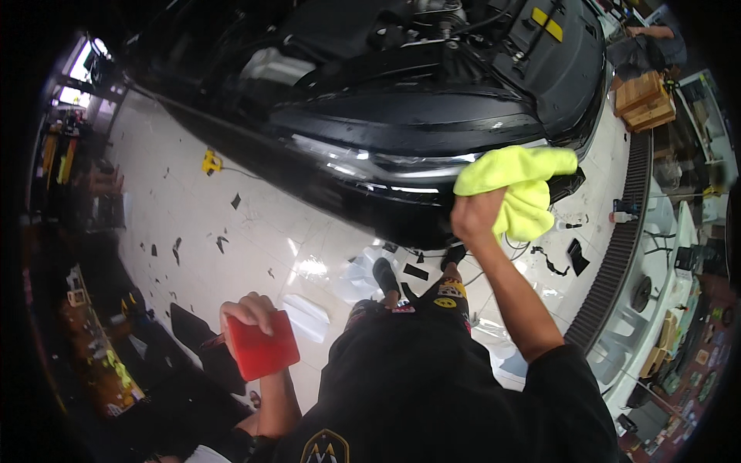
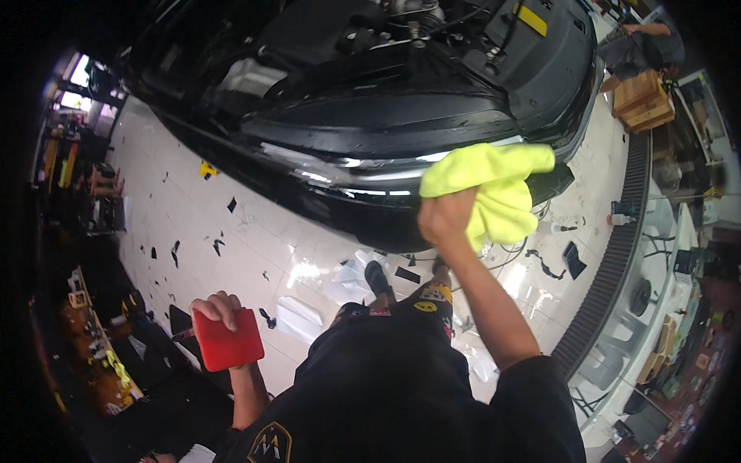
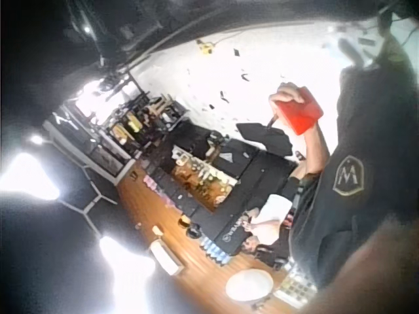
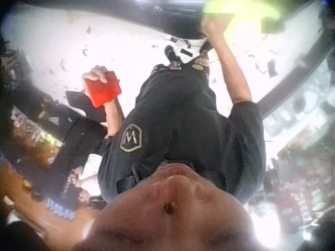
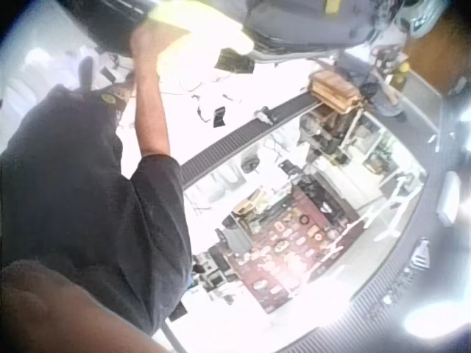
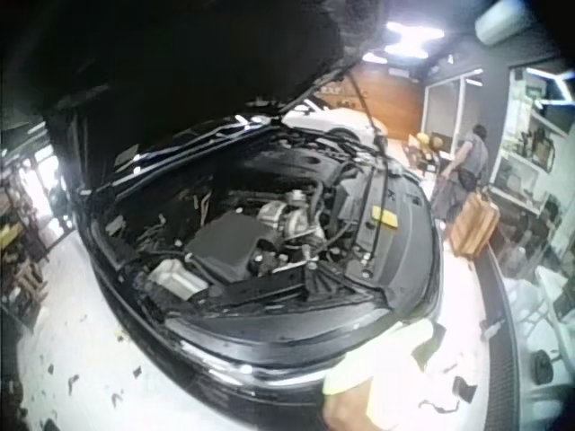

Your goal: The person applies a transparent protective film to the front bumper of a black car. They use a red squeegee to smooth the film and remove bubbles, then wipe the surface with a yellow microfiber cloth. A heat gun is used to warm the film for better adhesion.

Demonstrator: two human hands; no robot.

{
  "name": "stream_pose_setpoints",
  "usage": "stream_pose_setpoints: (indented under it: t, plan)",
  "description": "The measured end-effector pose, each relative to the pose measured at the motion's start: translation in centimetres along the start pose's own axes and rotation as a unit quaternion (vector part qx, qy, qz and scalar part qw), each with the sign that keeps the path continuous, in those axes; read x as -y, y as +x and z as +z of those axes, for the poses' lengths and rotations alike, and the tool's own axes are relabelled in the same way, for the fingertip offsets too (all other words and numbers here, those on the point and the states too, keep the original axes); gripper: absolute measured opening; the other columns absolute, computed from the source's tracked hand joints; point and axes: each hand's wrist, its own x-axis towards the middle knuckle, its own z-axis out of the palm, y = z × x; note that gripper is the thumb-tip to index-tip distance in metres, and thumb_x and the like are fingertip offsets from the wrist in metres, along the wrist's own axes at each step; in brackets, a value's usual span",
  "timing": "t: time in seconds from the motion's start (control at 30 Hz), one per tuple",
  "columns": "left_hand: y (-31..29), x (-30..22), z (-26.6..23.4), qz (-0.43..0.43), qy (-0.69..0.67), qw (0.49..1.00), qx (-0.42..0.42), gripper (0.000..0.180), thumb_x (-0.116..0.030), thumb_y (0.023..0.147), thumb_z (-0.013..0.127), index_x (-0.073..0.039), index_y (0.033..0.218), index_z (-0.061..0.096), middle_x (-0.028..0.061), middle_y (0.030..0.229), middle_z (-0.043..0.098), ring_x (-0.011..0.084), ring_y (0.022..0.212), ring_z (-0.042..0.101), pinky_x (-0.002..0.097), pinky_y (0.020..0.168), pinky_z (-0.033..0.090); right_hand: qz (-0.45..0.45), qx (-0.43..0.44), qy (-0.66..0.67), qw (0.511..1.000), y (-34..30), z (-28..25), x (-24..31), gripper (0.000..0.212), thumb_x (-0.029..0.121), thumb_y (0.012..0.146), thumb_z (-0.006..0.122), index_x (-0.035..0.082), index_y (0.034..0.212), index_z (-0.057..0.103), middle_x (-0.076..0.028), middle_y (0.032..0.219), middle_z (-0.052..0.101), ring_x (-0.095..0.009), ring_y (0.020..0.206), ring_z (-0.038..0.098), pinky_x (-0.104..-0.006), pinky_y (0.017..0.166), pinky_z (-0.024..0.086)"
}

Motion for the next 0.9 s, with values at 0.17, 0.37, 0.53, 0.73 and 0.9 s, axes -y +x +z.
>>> stream_pose_setpoints:
  t: [0.17,0.37,0.53,0.73,0.9]
  plan:
    - [-3.2,-0.4,-6.1,0.058,-0.051,0.995,-0.064,0.024,-0.027,0.101,0.066,-0.01,0.099,0.05,0.0025,0.074,0.051,0.0105,0.069,0.042,0.0265,0.064,0.035,0.05,0.116,-0.003,0.992,0.9,2.6,10.6,0.043,0.011,0.089,0.063,-0.008,0.127,0.057,-0.036,0.133,0.051,-0.059,0.126,0.042,-0.0683,0.113,0.024]
    - [-2.9,-1.9,-7.4,0.107,-0.07,0.99,-0.064,0.026,-0.024,0.097,0.071,-0.01,0.099,0.05,0.003,0.075,0.051,0.0109,0.068,0.041,0.026,0.064,0.035,-0.128,0.338,0.004,0.932,2.0,8.2,16.4,0.036,0.018,0.093,0.054,-0.003,0.121,0.063,-0.027,0.113,0.062,-0.044,0.112,0.056,-0.0635,0.108,0.033]
    - [-5.0,-4.7,-8.4,0.172,-0.054,0.982,-0.058,0.02,-0.019,0.101,0.065,-0.008,0.093,0.051,0.005,0.07,0.052,0.0116,0.064,0.041,0.0267,0.063,0.034,-0.317,0.194,-0.051,0.927,9.4,14.9,21.2,0.032,0.014,0.093,0.052,-0.006,0.114,0.065,-0.021,0.109,0.065,-0.038,0.111,0.059,-0.0514,0.107,0.039]
    - [-10.4,-5.3,-8.8,0.233,-0.052,0.966,-0.1,0.024,-0.017,0.109,0.047,-0.005,0.089,0.051,0.0094,0.068,0.054,0.0143,0.062,0.044,0.0284,0.061,0.037,-0.247,0.263,0.138,0.922,9.0,17.9,24.6,0.04,0.006,0.088,0.058,-0.005,0.126,0.063,-0.019,0.119,0.068,-0.037,0.118,0.06,-0.0455,0.105,0.044]
    - [-10.6,-4.0,-7.9,0.208,-0.077,0.97,-0.101,0.019,-0.017,0.105,0.055,-0.005,0.091,0.051,0.0079,0.07,0.052,0.0134,0.065,0.044,0.0288,0.062,0.037,0.249,0.494,0.446,0.704,-3.1,11.1,27.4,0.028,0.012,0.103,0.055,-0.004,0.124,0.063,-0.012,0.109,0.071,-0.022,0.097,0.063,-0.0358,0.091,0.049]
